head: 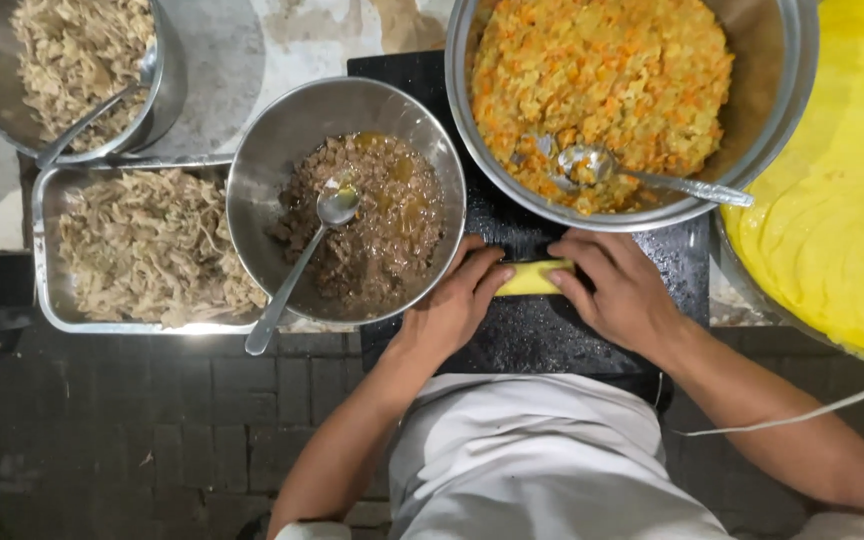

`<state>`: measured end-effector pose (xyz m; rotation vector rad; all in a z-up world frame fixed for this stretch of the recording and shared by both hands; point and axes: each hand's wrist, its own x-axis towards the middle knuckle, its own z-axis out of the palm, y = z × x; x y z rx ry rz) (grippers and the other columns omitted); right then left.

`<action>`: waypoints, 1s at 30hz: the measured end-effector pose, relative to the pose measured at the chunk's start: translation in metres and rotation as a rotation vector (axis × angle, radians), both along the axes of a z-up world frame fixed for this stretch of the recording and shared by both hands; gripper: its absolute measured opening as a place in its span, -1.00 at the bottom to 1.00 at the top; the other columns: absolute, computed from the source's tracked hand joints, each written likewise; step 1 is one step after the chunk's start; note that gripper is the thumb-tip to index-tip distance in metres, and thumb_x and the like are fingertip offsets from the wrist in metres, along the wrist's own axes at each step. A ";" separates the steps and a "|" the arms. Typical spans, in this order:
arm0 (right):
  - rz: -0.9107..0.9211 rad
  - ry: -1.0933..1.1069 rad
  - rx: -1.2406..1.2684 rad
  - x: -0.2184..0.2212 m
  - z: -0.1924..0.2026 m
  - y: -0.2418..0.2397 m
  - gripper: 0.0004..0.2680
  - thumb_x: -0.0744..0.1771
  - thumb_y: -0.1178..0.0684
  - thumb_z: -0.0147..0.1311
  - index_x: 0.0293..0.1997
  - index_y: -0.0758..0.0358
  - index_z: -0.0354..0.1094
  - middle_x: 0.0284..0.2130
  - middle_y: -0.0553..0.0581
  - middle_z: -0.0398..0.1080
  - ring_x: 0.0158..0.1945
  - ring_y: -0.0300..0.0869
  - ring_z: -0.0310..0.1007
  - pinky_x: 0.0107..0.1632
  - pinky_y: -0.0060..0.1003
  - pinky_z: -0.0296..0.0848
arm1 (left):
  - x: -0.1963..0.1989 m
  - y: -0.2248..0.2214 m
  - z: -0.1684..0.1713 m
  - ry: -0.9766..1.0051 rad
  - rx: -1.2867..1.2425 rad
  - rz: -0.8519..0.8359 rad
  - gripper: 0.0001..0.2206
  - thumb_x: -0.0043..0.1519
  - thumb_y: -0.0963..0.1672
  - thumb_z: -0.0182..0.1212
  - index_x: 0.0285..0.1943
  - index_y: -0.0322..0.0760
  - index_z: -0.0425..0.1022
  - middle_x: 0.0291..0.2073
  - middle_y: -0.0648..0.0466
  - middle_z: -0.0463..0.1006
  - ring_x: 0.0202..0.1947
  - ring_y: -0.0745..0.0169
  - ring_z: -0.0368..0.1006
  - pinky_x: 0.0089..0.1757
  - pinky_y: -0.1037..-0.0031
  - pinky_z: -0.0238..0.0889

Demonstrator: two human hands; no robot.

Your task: The person is filling and rolling thin yellow wrappers with various meat and vegetable fillings to create spring rolls.

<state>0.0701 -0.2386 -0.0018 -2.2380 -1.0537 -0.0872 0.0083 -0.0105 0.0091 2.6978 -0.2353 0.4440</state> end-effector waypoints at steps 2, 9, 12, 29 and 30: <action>0.075 -0.114 -0.025 -0.008 -0.005 -0.002 -0.75 0.32 -0.08 0.09 0.06 0.10 0.34 -0.12 0.11 0.37 -0.01 -0.02 0.36 -0.04 -0.17 0.34 | 0.001 0.001 -0.013 -0.040 0.004 -0.001 -0.74 0.24 0.10 0.15 -0.08 0.04 0.58 -0.23 0.23 0.54 -0.27 0.34 0.48 -0.13 0.53 0.37; 0.215 -0.134 -0.099 0.002 -0.003 -0.002 -0.74 0.32 0.07 0.07 0.14 0.07 0.31 0.00 0.07 0.43 0.12 -0.09 0.37 0.09 -0.13 0.36 | -0.004 -0.002 -0.032 -0.084 -0.036 -0.063 -0.65 0.18 0.15 0.16 -0.02 0.04 0.55 -0.22 0.23 0.55 -0.23 0.28 0.48 -0.13 0.48 0.36; 0.195 -0.067 -0.051 0.006 0.001 0.004 -0.75 0.35 -0.02 0.02 0.14 0.12 0.35 -0.02 0.12 0.45 0.10 -0.08 0.41 0.11 -0.16 0.37 | -0.010 0.000 0.006 -0.097 0.066 -0.153 -0.69 0.21 0.06 0.17 0.05 -0.01 0.52 -0.15 0.18 0.53 -0.25 0.24 0.50 -0.17 0.43 0.39; -0.021 1.567 0.316 -0.013 0.034 -0.021 -0.55 0.22 0.27 0.21 0.26 0.27 0.24 -0.33 0.27 0.54 -0.42 -0.14 0.54 -0.31 -0.32 0.59 | -0.012 -0.017 0.016 0.659 -0.902 -0.137 -0.68 0.24 -0.06 0.16 0.16 -0.16 0.36 -0.22 0.09 0.60 -0.26 0.35 0.51 -0.24 0.55 0.39; -0.043 1.616 0.399 -0.020 0.030 -0.026 -0.54 0.21 0.27 0.23 0.25 0.29 0.25 -0.40 0.32 0.56 -0.39 -0.08 0.59 -0.29 -0.27 0.61 | -0.012 -0.023 0.019 0.639 -0.974 -0.123 -0.72 0.23 -0.09 0.19 0.11 -0.18 0.41 -0.29 0.16 0.59 -0.32 0.46 0.47 -0.24 0.62 0.35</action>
